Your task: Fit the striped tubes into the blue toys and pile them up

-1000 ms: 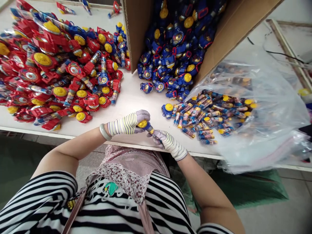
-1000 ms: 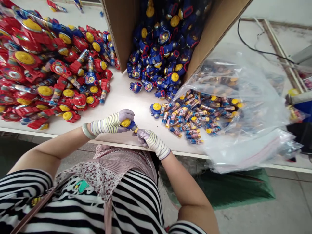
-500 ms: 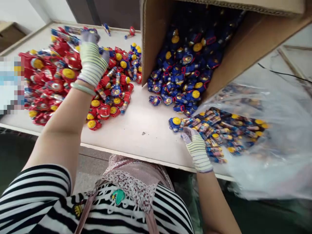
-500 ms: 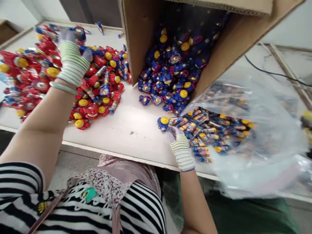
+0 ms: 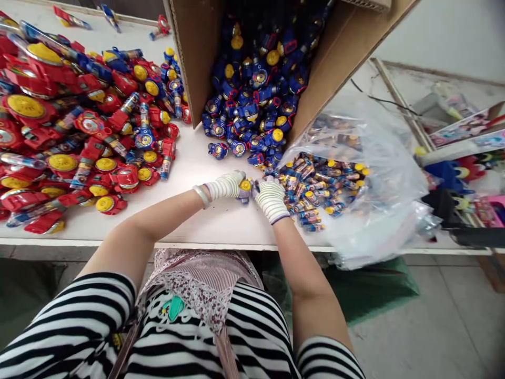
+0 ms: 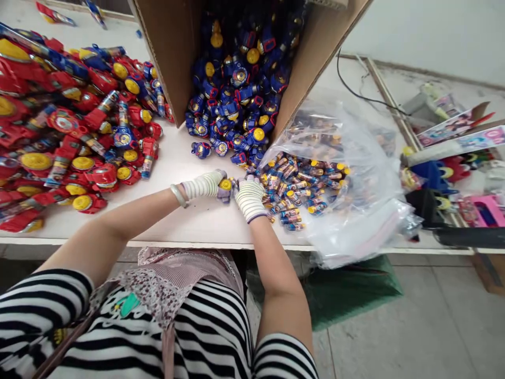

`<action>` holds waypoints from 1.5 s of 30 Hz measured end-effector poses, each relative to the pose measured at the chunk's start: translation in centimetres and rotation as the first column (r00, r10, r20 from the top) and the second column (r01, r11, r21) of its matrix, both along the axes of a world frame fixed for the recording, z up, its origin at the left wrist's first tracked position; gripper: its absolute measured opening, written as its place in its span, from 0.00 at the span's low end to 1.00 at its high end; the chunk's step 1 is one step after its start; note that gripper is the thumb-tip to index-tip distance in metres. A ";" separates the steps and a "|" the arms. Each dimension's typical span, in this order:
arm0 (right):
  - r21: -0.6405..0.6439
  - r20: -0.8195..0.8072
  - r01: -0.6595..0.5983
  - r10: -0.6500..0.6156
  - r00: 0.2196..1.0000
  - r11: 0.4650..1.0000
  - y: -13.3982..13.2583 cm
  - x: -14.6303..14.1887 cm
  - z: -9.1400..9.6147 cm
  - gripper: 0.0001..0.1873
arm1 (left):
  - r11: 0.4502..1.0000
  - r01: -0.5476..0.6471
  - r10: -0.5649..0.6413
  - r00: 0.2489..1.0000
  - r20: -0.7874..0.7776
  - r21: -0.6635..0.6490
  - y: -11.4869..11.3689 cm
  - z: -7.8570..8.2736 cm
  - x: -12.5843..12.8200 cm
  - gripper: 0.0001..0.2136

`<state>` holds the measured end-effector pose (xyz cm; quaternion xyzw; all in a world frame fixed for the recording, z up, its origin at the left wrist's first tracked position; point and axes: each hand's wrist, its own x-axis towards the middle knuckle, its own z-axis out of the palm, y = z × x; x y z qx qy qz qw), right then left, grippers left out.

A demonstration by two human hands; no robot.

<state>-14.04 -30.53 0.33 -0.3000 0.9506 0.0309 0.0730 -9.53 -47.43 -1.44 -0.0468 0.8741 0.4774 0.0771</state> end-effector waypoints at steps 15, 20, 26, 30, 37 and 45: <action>-0.112 0.175 -0.123 0.141 0.974 0.986 0.8 6.4 0.0 0.20 | 0.922 0.050 -0.072 0.997 -0.042 -0.384 -3.5 0.9 6.7 0.39; -0.012 0.224 -0.092 0.093 0.970 0.996 2.2 6.6 -0.1 0.20 | 0.959 0.096 -0.074 0.993 0.092 -0.267 -2.6 1.9 3.7 0.20; -0.312 0.233 -0.068 0.146 0.961 0.948 2.8 7.7 -0.7 0.24 | 0.860 -0.348 0.380 0.925 -0.013 0.372 -2.9 2.0 6.6 0.20; -0.353 0.235 -0.115 0.207 0.950 0.928 0.9 8.8 0.0 0.25 | 0.681 -0.432 0.542 0.840 -0.011 0.591 -1.6 2.5 9.4 0.19; -0.239 0.184 -0.171 0.217 0.959 0.956 -0.6 9.5 1.1 0.25 | 0.764 -0.455 0.606 0.748 -0.270 0.457 -0.5 3.4 11.4 0.16; -0.638 0.746 0.348 0.439 0.501 0.687 -0.1 11.7 -2.2 0.39 | 0.914 -0.180 0.328 0.856 -0.400 0.365 -1.3 4.2 13.2 0.14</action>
